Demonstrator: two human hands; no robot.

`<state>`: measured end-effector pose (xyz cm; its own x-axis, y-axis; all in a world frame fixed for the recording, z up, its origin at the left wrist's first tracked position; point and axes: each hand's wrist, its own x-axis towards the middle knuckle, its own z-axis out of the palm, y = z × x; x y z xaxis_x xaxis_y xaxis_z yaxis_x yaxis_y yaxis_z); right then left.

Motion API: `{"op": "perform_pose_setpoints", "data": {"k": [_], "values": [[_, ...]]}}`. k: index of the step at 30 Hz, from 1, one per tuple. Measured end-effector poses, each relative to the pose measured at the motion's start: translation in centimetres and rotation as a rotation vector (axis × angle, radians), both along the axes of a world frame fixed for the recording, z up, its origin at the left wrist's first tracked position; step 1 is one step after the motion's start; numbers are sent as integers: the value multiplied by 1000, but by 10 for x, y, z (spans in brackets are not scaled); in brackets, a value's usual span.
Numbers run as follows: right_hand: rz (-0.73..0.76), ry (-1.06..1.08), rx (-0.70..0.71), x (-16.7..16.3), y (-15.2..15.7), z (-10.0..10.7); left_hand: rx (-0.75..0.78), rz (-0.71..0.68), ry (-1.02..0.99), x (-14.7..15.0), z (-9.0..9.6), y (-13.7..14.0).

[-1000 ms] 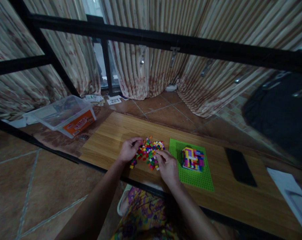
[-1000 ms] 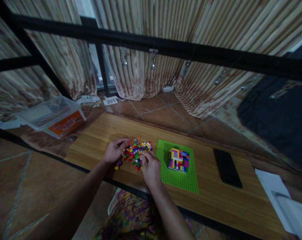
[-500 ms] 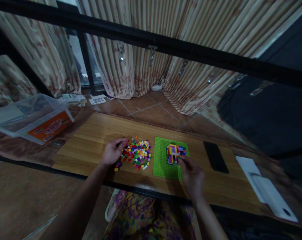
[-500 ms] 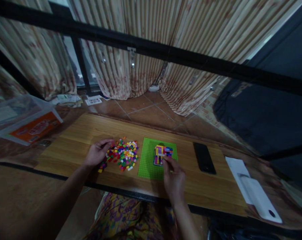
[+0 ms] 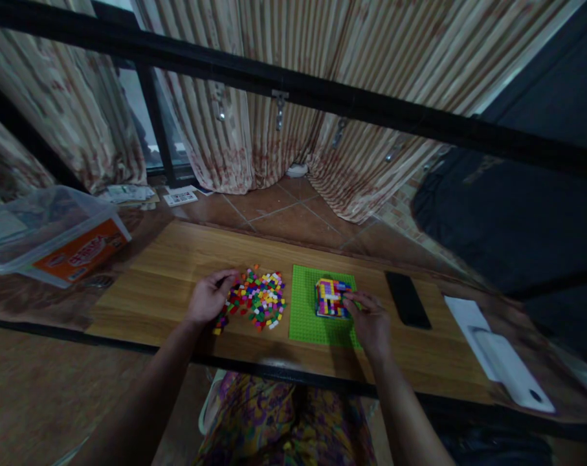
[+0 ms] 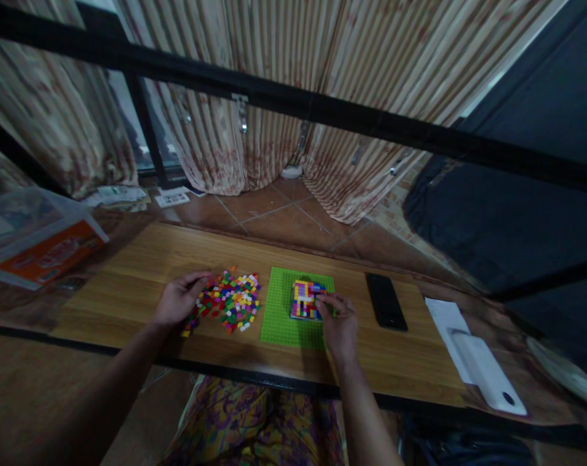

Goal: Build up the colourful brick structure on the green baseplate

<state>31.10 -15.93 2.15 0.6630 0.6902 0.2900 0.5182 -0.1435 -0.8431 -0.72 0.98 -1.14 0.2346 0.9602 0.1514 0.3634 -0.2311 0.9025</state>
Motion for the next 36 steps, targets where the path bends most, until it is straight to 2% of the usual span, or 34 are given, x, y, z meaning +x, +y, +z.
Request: {"op": "perform_pose_setpoints", "data": {"k": [10, 19, 25, 36], "values": [[57, -44, -101, 9, 2, 4, -4, -4, -11, 2, 7, -3], [175, -192, -157, 12, 4, 20, 1, 0, -31, 2, 6, -3], [268, -326, -168, 13, 3, 22, 4, 5, -11, 2, 5, -2], [109, -80, -152, 9, 10, 19, 12, 1, 5, 2, 7, -3]]}}
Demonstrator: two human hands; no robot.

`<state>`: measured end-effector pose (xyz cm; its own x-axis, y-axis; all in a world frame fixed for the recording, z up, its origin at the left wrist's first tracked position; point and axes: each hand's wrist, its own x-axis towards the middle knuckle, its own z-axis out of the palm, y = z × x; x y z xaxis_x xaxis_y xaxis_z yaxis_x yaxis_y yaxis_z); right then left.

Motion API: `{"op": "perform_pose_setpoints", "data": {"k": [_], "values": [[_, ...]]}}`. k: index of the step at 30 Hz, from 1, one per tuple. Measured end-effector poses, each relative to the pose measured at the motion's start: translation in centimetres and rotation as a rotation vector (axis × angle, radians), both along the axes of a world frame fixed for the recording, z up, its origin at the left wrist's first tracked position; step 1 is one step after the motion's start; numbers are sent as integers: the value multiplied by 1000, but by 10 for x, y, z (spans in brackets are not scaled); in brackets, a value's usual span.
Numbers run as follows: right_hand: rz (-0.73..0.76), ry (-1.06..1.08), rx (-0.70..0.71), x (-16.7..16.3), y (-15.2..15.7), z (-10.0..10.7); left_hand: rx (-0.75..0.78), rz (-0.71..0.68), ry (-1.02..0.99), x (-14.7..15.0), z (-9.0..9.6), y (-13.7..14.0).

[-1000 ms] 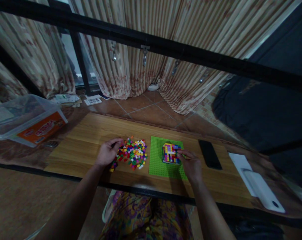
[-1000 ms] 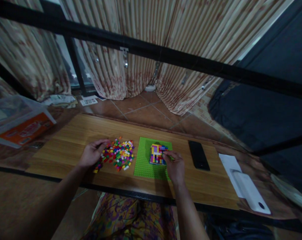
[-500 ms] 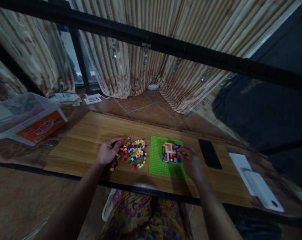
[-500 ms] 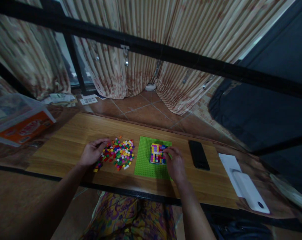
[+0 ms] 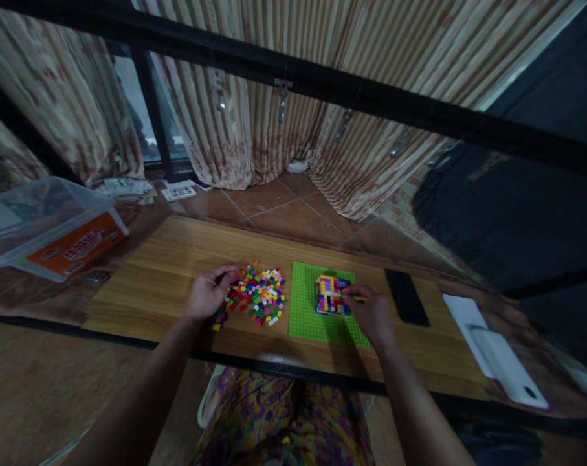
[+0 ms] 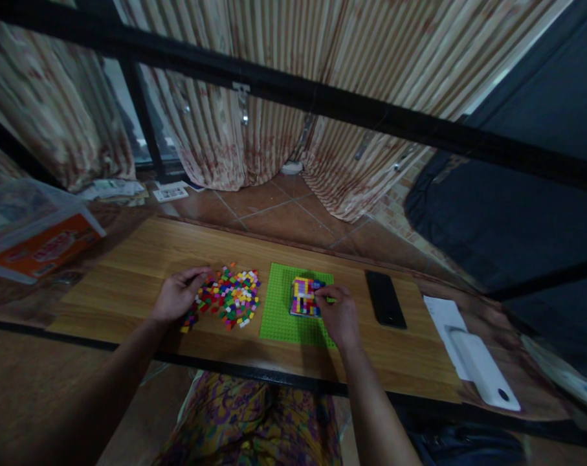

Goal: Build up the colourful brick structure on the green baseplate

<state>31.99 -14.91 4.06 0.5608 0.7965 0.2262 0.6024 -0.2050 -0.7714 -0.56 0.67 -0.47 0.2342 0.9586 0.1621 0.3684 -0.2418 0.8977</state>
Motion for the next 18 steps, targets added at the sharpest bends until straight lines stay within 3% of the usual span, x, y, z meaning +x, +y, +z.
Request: {"op": "perform_pose_setpoints", "data": {"k": [12, 18], "values": [[-82, 272, 26, 4, 9, -9, -6, -11, -24, 0, -4, 2], [-159, 361, 140, -1, -2, -5, -19, -1, -13, 1, -1, 0]]}}
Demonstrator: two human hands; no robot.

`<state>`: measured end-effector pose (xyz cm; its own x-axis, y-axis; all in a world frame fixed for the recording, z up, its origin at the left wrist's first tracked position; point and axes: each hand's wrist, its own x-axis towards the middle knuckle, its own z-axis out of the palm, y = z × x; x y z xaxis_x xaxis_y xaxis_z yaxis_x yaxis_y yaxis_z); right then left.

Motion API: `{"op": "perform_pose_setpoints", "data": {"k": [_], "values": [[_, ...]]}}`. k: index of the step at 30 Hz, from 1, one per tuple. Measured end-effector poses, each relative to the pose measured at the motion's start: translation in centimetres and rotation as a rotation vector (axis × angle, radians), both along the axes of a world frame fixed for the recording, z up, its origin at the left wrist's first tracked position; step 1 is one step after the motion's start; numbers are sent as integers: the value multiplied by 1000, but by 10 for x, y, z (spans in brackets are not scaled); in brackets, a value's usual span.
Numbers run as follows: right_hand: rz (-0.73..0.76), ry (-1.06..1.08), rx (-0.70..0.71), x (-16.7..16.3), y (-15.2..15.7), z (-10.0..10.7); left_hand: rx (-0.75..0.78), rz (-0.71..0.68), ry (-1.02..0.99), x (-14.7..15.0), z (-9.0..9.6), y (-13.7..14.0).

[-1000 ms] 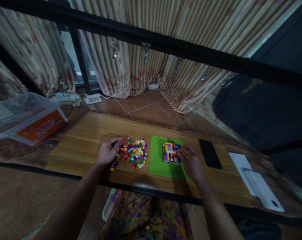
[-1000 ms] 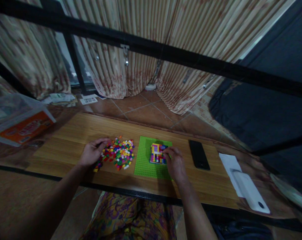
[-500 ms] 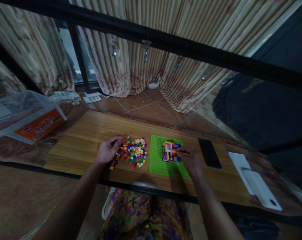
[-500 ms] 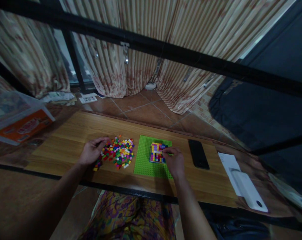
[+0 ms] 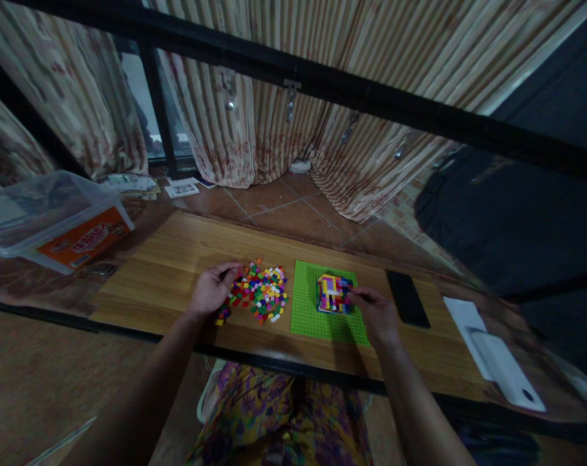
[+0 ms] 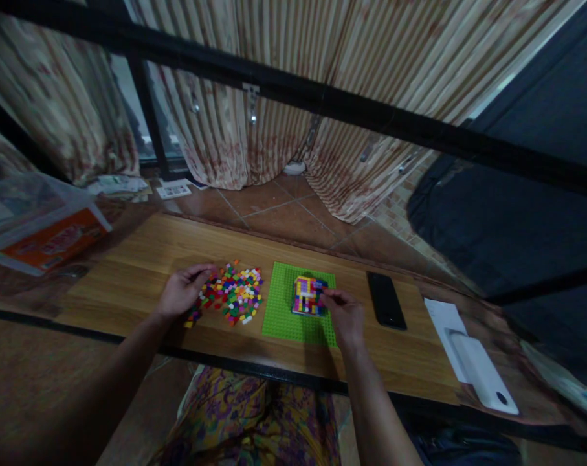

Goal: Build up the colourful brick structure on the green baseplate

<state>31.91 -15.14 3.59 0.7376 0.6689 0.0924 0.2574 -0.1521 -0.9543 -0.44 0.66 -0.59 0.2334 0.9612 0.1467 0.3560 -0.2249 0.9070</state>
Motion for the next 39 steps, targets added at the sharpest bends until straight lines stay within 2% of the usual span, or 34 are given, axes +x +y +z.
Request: {"op": "perform_pose_setpoints", "data": {"k": [4, 7, 11, 13, 18, 22, 26, 31, 39], "values": [[-145, 11, 87, -8, -16, -1, -7, -9, -19, 2, 2, -1], [-138, 27, 98, -25, -24, -2, 11, -10, -15, 2, -1, 0], [24, -69, 51, -65, -28, -3, 28, 3, -15, 2, -3, -1], [197, -178, -9, -90, -28, -3, 38, -8, -2, 2, -2, -2], [627, -303, -47, -151, -19, -7, 46, -13, 15, 3, 1, -4], [790, -487, -68, -190, 0, -8, 57, -11, 0, 3, 0, -4], [844, -629, -116, -218, 20, -10, 46, -11, -5, 3, -1, -4], [871, -838, -218, -234, 34, -13, 22, -12, -37, 4, 0, -5], [846, -955, -254, -224, 33, -13, 33, -20, -4, 4, 4, -6]]}}
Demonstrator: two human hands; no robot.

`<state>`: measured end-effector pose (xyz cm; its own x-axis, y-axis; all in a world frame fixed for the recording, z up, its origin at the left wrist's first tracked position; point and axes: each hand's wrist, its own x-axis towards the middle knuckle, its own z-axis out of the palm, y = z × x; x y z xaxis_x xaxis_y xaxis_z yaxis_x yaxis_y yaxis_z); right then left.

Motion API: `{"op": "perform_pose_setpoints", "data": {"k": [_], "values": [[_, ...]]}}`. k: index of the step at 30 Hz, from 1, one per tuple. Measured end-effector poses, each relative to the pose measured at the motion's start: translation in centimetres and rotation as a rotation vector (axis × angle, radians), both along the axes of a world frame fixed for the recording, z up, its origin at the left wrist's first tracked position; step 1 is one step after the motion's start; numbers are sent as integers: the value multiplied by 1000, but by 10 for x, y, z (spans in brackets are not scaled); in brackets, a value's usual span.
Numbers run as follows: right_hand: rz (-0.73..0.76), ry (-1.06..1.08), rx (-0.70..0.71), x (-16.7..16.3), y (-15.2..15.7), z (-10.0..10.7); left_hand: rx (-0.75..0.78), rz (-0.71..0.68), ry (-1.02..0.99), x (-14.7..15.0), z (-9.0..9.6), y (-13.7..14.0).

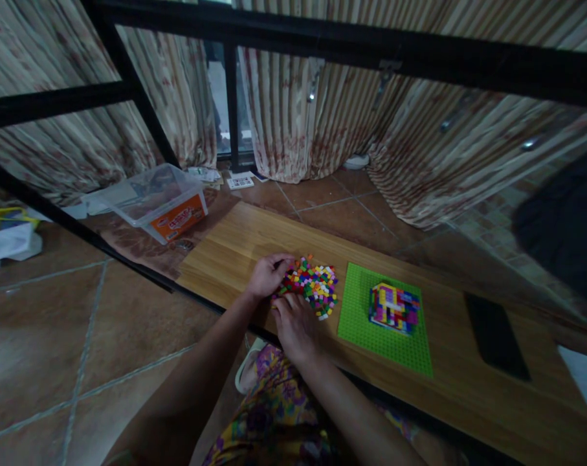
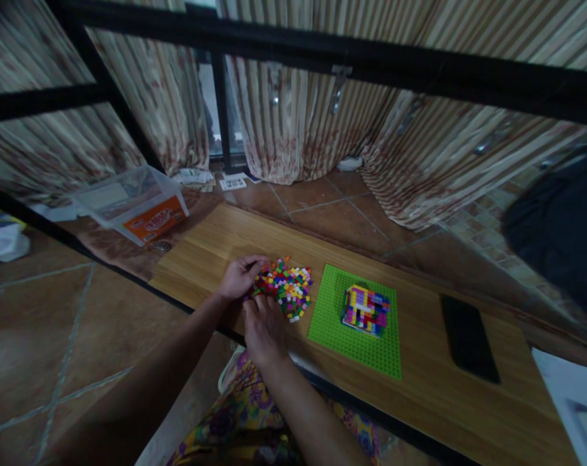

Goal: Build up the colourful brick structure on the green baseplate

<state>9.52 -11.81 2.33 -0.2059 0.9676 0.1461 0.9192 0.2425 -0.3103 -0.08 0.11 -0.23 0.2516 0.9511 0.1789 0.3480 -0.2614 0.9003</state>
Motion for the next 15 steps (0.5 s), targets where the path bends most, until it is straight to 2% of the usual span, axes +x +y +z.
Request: {"op": "perform_pose_setpoints", "data": {"k": [4, 7, 11, 15], "values": [[7, 26, 6, 2, -1, -1, -1, 17, 8, -1, 2, 0], [-35, 170, 44, 8, -7, 2, -2, 12, -4, -1, 1, 1], [-170, 431, 101, 29, -23, 10, -6, 7, -18, -2, -1, 3], [-345, 557, 137, 66, -43, 13, -22, 16, -31, -2, -1, 3]]}}
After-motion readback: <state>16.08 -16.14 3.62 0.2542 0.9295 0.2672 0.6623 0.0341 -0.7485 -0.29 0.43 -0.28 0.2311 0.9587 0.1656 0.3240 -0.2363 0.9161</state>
